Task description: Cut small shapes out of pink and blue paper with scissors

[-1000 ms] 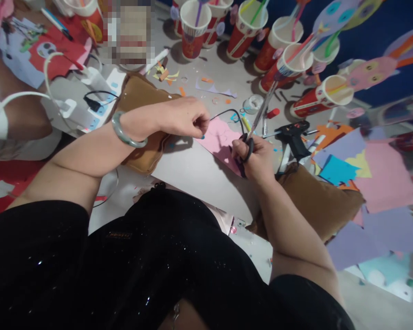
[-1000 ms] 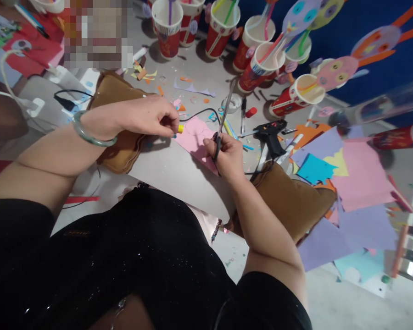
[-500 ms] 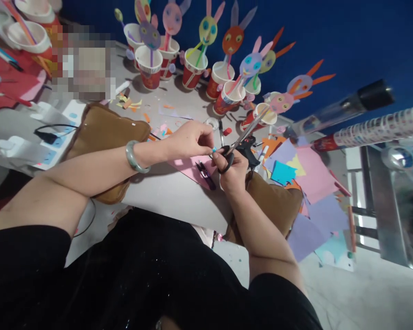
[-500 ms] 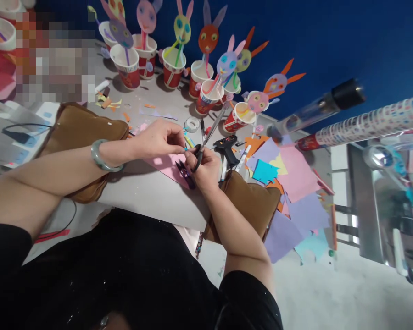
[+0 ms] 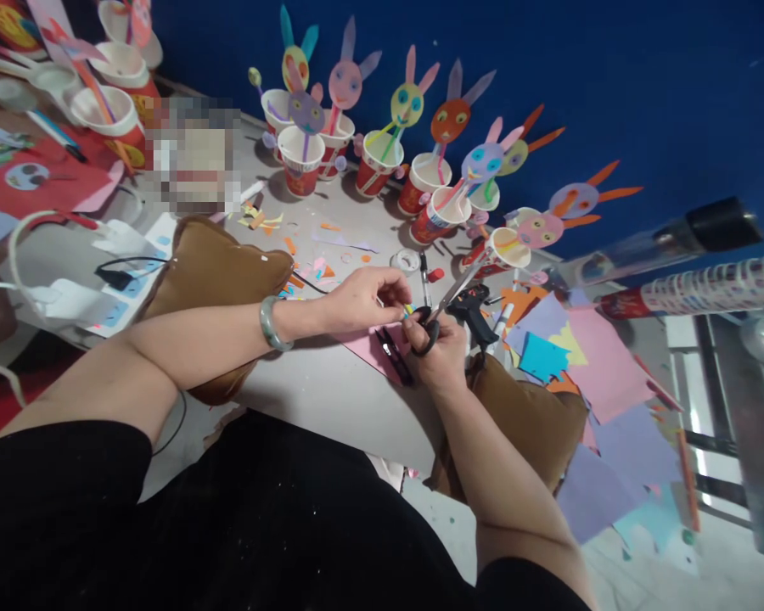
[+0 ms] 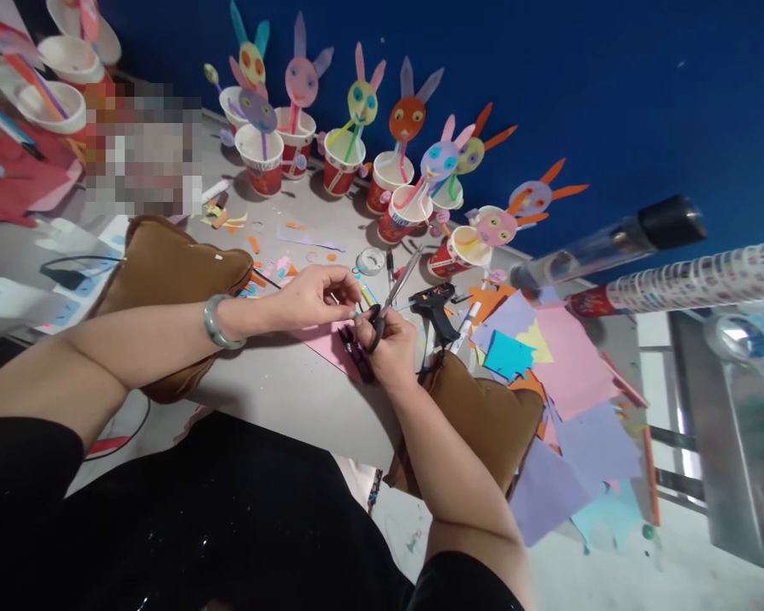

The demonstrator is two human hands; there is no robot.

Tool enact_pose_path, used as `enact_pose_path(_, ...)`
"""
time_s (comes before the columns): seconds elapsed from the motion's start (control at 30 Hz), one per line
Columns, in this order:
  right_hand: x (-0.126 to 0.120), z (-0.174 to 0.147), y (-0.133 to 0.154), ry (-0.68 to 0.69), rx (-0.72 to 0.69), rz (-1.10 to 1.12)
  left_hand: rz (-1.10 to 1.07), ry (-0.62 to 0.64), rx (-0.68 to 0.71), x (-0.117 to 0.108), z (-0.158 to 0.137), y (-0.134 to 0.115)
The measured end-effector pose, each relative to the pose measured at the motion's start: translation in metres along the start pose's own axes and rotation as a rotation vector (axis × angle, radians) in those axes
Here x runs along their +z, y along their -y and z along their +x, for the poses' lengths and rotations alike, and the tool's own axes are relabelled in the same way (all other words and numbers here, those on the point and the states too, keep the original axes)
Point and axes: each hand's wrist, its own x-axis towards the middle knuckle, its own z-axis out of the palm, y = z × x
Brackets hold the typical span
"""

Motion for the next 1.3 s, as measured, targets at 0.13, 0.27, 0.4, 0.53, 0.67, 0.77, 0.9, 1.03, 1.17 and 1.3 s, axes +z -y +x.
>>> enact_pose_path(0.13, -0.001, 0.000, -0.004, -0.001, -0.013, 0.013, -0.081, -0.004, -0.068, 0.002, -0.002, 0.000)
enact_pose_path(0.27, -0.002, -0.002, -0.010, -0.057, -0.020, 0.013, -0.154, -0.024, -0.116, 0.003, -0.003, 0.003)
enact_pose_path(0.4, -0.004, -0.003, -0.015, -0.085, -0.032, 0.029, -0.257, 0.007, -0.170, 0.003, -0.003, 0.001)
enact_pose_path(0.53, -0.004, -0.004, -0.020, -0.102, -0.046, 0.044, -0.296, 0.082, -0.243, 0.003, -0.002, -0.002)
enact_pose_path(0.67, -0.002, -0.005, -0.017, -0.090, -0.038, 0.074, -0.287, 0.100, -0.258, 0.002, -0.003, -0.001)
enact_pose_path(0.77, 0.000, -0.006, -0.011, -0.083, -0.026, 0.056, -0.294, 0.083, -0.275, 0.003, -0.005, -0.004)
enact_pose_path(0.9, 0.000, -0.006, -0.004, -0.066, -0.028, 0.050, -0.304, 0.068, -0.324, 0.004, -0.006, -0.012)
enact_pose_path(1.03, 0.000, -0.007, -0.002, -0.074, -0.022, 0.041, -0.352, 0.053, -0.388, 0.006, -0.005, -0.014)
enact_pose_path(1.17, 0.000, -0.008, -0.003, -0.074, -0.027, 0.022, -0.412, 0.031, -0.412, 0.006, -0.005, -0.012)
enact_pose_path(1.3, -0.001, -0.009, -0.008, -0.065, -0.030, 0.061, -0.401, 0.069, -0.388, 0.006, -0.006, -0.011)
